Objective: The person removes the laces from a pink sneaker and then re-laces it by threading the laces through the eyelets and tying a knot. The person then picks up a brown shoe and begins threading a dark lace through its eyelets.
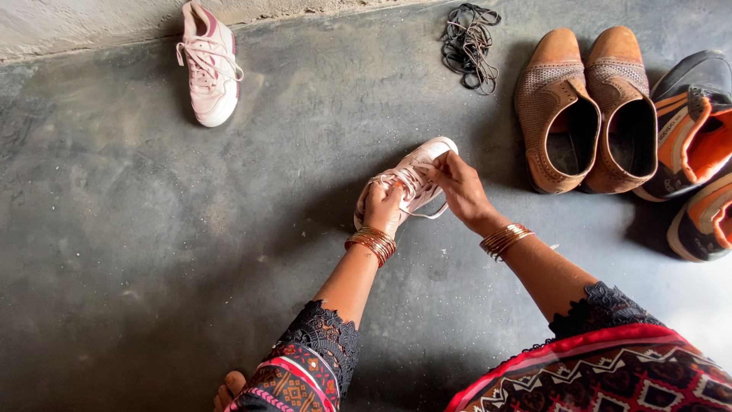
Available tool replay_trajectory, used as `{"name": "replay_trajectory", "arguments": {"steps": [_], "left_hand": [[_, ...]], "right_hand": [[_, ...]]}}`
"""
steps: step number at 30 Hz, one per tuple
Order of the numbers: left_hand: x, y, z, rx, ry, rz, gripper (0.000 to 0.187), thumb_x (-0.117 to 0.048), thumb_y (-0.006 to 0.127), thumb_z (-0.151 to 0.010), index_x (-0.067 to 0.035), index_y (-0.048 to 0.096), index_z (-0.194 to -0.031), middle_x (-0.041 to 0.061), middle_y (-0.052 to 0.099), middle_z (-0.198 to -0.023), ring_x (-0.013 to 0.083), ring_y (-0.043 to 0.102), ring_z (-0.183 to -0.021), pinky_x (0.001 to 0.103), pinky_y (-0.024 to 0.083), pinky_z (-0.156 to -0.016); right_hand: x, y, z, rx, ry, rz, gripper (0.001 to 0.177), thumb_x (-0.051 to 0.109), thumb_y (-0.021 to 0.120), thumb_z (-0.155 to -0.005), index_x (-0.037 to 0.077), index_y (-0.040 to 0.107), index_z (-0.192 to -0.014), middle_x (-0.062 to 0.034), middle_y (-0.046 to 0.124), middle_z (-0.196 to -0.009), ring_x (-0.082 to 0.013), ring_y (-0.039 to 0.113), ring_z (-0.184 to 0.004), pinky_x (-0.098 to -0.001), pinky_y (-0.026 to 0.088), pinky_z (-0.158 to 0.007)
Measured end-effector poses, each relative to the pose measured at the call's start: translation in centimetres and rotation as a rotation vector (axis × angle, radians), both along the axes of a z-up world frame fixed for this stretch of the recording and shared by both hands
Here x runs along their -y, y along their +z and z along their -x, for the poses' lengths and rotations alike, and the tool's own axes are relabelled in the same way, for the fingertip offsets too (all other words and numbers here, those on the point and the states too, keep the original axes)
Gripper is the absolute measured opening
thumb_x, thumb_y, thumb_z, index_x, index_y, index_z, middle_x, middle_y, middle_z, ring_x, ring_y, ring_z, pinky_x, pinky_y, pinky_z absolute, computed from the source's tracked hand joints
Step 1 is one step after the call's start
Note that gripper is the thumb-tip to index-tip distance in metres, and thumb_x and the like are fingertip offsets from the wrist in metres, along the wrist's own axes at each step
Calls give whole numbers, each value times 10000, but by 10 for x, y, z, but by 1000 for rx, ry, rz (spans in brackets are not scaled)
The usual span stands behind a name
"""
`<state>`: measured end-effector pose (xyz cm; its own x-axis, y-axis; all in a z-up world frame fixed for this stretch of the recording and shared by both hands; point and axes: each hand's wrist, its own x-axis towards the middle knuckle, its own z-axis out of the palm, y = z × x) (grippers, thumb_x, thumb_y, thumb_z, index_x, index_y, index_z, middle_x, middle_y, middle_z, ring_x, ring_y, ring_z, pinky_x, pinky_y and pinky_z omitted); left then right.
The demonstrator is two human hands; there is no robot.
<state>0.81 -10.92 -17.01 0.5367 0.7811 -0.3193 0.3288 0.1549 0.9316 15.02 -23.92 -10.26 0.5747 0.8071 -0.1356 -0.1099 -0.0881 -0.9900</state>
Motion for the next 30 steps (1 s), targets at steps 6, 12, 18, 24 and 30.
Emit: {"name": "replay_trajectory", "arguments": {"steps": [6, 12, 18, 24, 30], "left_hand": [[0, 0, 0, -7, -5, 54, 225, -164, 638, -965, 33, 581, -1056, 89, 666, -988, 122, 612, -911, 273, 531, -827], [2, 16, 2, 183, -13, 89, 188, -89, 637, -957, 46, 651, -1088, 83, 684, -1018, 116, 625, -888, 276, 541, -795], [6, 26, 0, 249, 121, 183, 253, -49, 677, -921, 14, 663, -1165, 42, 696, -1074, 105, 655, -939, 262, 556, -847], [3, 18, 0, 260, 99, 157, 262, -55, 696, -928, 18, 669, -1178, 54, 703, -1097, 111, 653, -958, 269, 556, -858], [3, 25, -1, 281, 52, 129, 255, -79, 694, -939, 5, 683, -1180, 61, 726, -1111, 112, 667, -979, 271, 553, -876]], "right_hand": [[-9, -11, -22, -52, 101, 107, 170, 170, 560, -1041, 2, 562, -1014, -26, 597, -957, -104, 545, -915, -293, 499, -889], [-19, 3, -16, -99, 60, 192, 150, 154, 620, -996, 4, 615, -1010, -35, 640, -942, -122, 583, -900, -304, 503, -857], [-9, 24, -9, -152, 70, 171, 201, 176, 627, -988, 10, 688, -1083, -36, 716, -988, -120, 641, -942, -285, 517, -899], [0, 34, -2, 411, -51, 130, 232, 134, 721, -911, 6, 681, -1101, -87, 691, -1021, -156, 663, -893, -327, 561, -821], [-5, 38, 18, 704, -88, 258, 144, 146, 775, -870, 61, 800, -983, -113, 716, -912, -211, 689, -735, -372, 564, -709]]}}
